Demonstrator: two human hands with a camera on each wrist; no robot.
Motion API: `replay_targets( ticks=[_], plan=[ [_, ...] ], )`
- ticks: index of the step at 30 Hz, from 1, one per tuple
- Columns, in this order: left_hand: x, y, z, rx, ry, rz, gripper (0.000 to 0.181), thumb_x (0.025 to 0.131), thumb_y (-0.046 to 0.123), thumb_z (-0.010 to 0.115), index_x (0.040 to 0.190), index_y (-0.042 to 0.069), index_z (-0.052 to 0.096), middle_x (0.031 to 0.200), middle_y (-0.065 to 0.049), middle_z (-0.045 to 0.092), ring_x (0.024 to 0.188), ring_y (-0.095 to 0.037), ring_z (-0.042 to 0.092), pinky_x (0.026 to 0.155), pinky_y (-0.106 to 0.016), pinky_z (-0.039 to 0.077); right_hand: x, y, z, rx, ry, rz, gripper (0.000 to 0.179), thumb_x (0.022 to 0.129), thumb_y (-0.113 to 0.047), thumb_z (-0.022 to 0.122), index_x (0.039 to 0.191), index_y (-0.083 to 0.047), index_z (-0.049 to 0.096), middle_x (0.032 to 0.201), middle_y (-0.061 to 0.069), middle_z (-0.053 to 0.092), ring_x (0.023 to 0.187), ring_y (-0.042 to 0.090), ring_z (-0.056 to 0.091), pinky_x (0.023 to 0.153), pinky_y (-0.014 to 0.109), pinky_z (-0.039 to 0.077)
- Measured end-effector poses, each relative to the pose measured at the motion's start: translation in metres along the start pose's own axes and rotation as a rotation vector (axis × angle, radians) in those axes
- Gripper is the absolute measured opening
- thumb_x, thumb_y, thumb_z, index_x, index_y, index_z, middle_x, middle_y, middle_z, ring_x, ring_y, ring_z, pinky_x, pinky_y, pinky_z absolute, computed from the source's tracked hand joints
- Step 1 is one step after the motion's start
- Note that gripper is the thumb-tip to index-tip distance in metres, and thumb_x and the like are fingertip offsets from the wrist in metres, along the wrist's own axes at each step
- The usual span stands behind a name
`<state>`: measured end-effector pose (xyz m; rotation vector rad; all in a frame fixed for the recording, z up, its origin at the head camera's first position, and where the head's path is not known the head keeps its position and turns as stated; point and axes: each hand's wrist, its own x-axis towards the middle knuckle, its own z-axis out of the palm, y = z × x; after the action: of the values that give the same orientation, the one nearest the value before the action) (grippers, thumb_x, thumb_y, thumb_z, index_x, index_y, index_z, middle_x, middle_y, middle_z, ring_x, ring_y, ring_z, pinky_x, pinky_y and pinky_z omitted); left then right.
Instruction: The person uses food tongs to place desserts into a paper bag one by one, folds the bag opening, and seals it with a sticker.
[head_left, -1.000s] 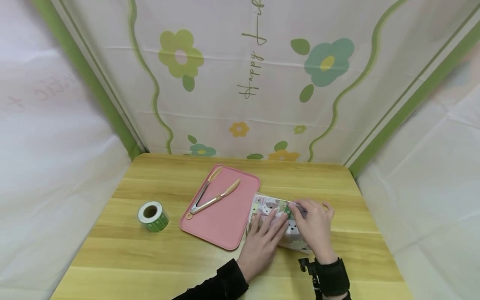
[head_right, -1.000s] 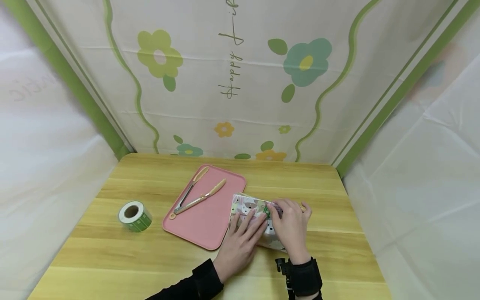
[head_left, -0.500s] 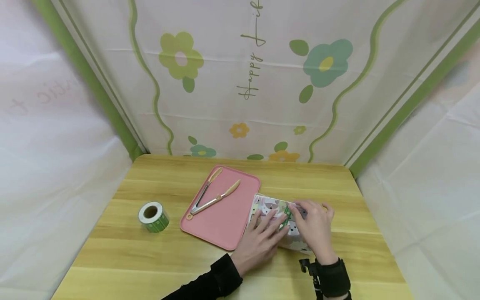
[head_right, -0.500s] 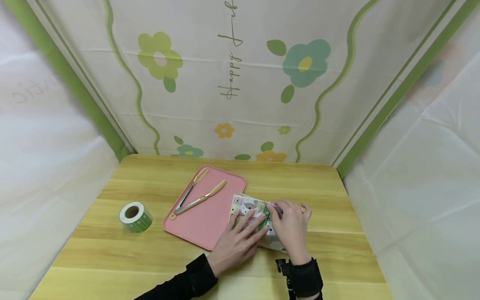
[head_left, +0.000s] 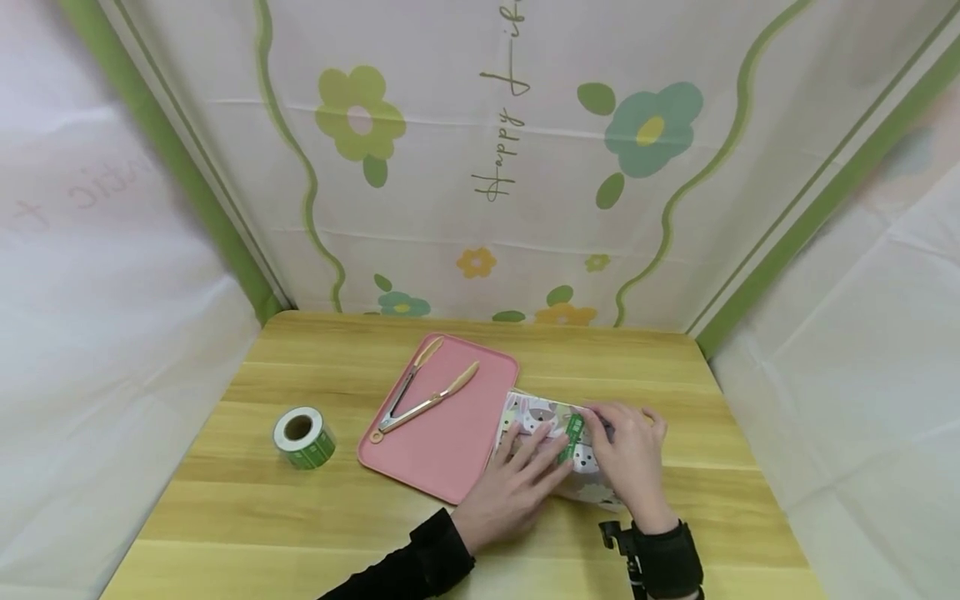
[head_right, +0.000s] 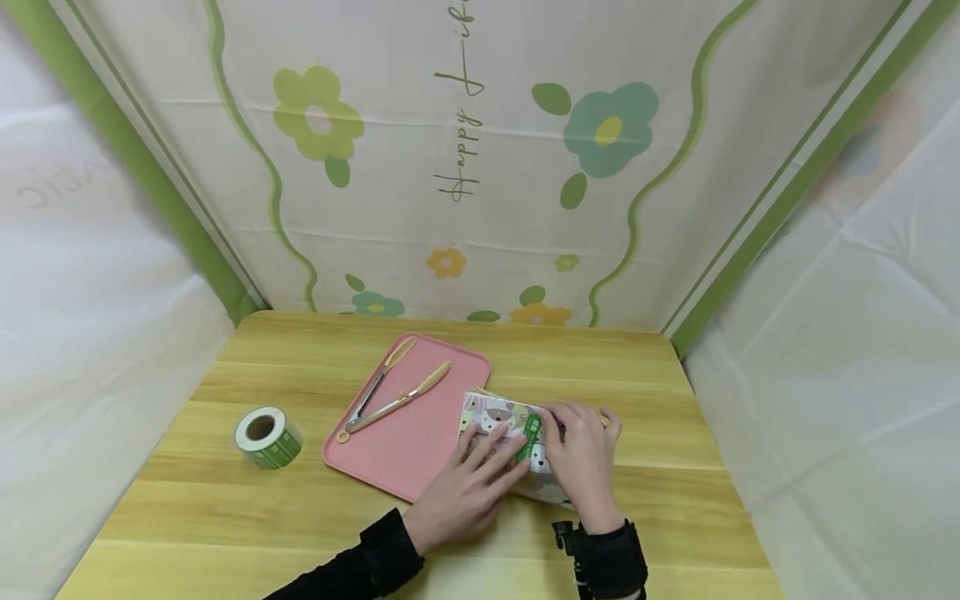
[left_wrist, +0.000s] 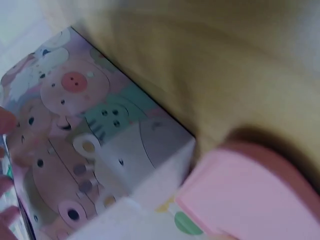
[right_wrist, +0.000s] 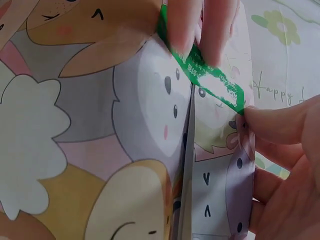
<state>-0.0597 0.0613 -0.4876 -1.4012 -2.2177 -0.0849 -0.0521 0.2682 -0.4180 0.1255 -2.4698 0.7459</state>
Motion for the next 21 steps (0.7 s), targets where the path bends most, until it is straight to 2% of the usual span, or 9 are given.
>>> replay_targets(
  ticks=[6, 10, 16, 21],
  plan=[
    [-0.008, -0.018, -0.009, -0.013, 0.071, 0.100, 0.056, 0.095, 0.035, 0.057, 0.146, 0.013, 0.049, 0.153, -0.019, 0.033, 0.142, -0.038, 0.025, 0.109, -0.058, 0.022, 0.002, 0.000, -0.003, 0.006, 0.023, 0.022, 0.020, 0.098, -0.014, 0.061, 0.092, -0.002, 0.075, 0.092, 0.015, 0.071, 0.093, 0.036, 0.061, 0.097, 0.063, 0.024],
    [-0.015, -0.031, -0.018, -0.038, 0.097, 0.116, 0.051, 0.099, 0.033, 0.051, 0.146, 0.012, 0.049, 0.152, -0.020, 0.034, 0.141, -0.037, 0.029, 0.108, -0.058, 0.025, 0.005, -0.004, -0.007, 0.014, 0.037, 0.020, 0.025, 0.099, -0.017, 0.059, 0.086, -0.001, 0.074, 0.091, 0.017, 0.070, 0.095, 0.038, 0.060, 0.095, 0.064, 0.028],
    [-0.025, -0.045, -0.028, -0.029, 0.151, 0.143, 0.047, 0.101, 0.029, 0.043, 0.140, 0.007, 0.054, 0.147, -0.022, 0.041, 0.136, -0.037, 0.037, 0.106, -0.057, 0.029, 0.009, -0.005, -0.013, -0.001, 0.054, 0.014, 0.025, 0.098, -0.017, 0.060, 0.090, 0.004, 0.073, 0.095, 0.021, 0.069, 0.099, 0.040, 0.059, 0.097, 0.063, 0.030],
    [-0.037, -0.055, -0.034, -0.045, 0.174, 0.124, 0.047, 0.100, 0.025, 0.042, 0.140, 0.003, 0.052, 0.144, -0.021, 0.045, 0.132, -0.036, 0.043, 0.105, -0.057, 0.031, 0.010, -0.004, -0.019, 0.003, 0.070, 0.016, 0.023, 0.097, -0.014, 0.061, 0.093, 0.005, 0.072, 0.098, 0.021, 0.068, 0.101, 0.041, 0.058, 0.096, 0.063, 0.031]
  ],
)
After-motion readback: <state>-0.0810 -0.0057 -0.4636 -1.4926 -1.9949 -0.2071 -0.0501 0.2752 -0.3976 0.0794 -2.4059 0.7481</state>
